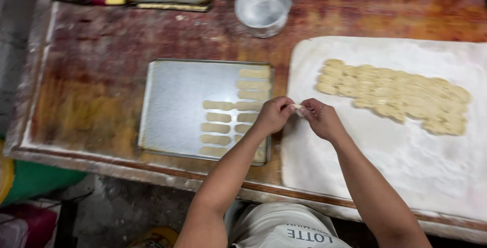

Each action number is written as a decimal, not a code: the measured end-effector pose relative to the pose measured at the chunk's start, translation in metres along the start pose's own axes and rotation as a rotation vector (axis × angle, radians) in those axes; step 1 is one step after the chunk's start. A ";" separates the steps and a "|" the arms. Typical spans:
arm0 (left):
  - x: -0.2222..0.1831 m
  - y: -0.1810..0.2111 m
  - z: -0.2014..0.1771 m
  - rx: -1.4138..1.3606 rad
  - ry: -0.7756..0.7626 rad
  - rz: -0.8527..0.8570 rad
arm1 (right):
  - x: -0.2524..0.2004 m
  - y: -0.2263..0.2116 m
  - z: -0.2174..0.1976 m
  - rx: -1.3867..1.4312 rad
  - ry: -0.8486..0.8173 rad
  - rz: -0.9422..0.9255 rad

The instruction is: Arranging small pre-cut pieces of dough into organized rows on a metal baking tray.

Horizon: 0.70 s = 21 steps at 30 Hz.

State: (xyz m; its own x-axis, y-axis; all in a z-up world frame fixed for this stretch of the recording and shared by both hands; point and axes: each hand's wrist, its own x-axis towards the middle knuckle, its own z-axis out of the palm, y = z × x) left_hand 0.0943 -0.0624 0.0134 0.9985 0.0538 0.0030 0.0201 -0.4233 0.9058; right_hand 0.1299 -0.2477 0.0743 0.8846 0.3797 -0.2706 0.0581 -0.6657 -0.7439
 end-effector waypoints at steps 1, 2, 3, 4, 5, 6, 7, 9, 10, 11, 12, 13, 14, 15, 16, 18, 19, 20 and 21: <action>-0.003 -0.023 -0.025 0.005 0.019 -0.006 | 0.011 -0.023 0.021 -0.002 -0.013 -0.016; -0.005 -0.045 -0.047 -0.057 0.051 -0.148 | 0.017 -0.045 0.041 0.157 -0.063 -0.053; -0.008 -0.068 -0.070 -0.120 0.083 -0.289 | 0.025 -0.067 0.061 0.316 -0.112 -0.090; -0.016 -0.066 -0.098 -0.125 0.084 -0.288 | 0.036 -0.077 0.084 0.310 -0.112 -0.090; -0.024 -0.064 -0.126 -0.100 0.123 -0.302 | 0.048 -0.087 0.108 0.218 -0.070 -0.064; -0.031 -0.062 -0.155 -0.076 0.163 -0.314 | 0.060 -0.097 0.130 0.124 -0.029 -0.040; -0.027 -0.068 -0.172 -0.082 0.166 -0.312 | 0.075 -0.103 0.148 0.117 -0.028 -0.042; -0.022 -0.079 -0.202 -0.010 0.162 -0.253 | 0.101 -0.112 0.186 -0.060 0.069 -0.061; -0.018 -0.102 -0.207 -0.018 0.154 -0.253 | 0.110 -0.110 0.199 -0.066 0.071 -0.052; -0.014 -0.124 -0.210 0.236 0.135 -0.133 | 0.119 -0.106 0.210 -0.276 0.081 -0.117; -0.008 -0.144 -0.211 0.487 0.111 -0.005 | 0.128 -0.100 0.219 -0.486 0.091 -0.178; -0.010 -0.144 -0.215 0.476 0.100 0.000 | 0.117 -0.108 0.220 -0.492 0.094 -0.164; -0.010 -0.144 -0.219 0.451 0.133 0.061 | 0.109 -0.115 0.220 -0.589 0.195 -0.212; -0.009 -0.143 -0.222 0.425 0.165 0.121 | 0.101 -0.122 0.219 -0.687 0.295 -0.260; -0.009 -0.142 -0.224 0.414 0.154 0.119 | 0.100 -0.123 0.221 -0.694 0.290 -0.246; -0.008 -0.139 -0.226 0.442 0.154 0.249 | 0.095 -0.124 0.223 -0.691 0.288 -0.321; -0.007 -0.143 -0.227 0.432 0.142 0.252 | 0.096 -0.119 0.227 -0.696 0.289 -0.306; -0.003 -0.146 -0.228 0.433 0.149 0.285 | 0.098 -0.116 0.230 -0.705 0.313 -0.323; 0.000 -0.148 -0.228 0.434 0.156 0.318 | 0.100 -0.112 0.232 -0.714 0.338 -0.340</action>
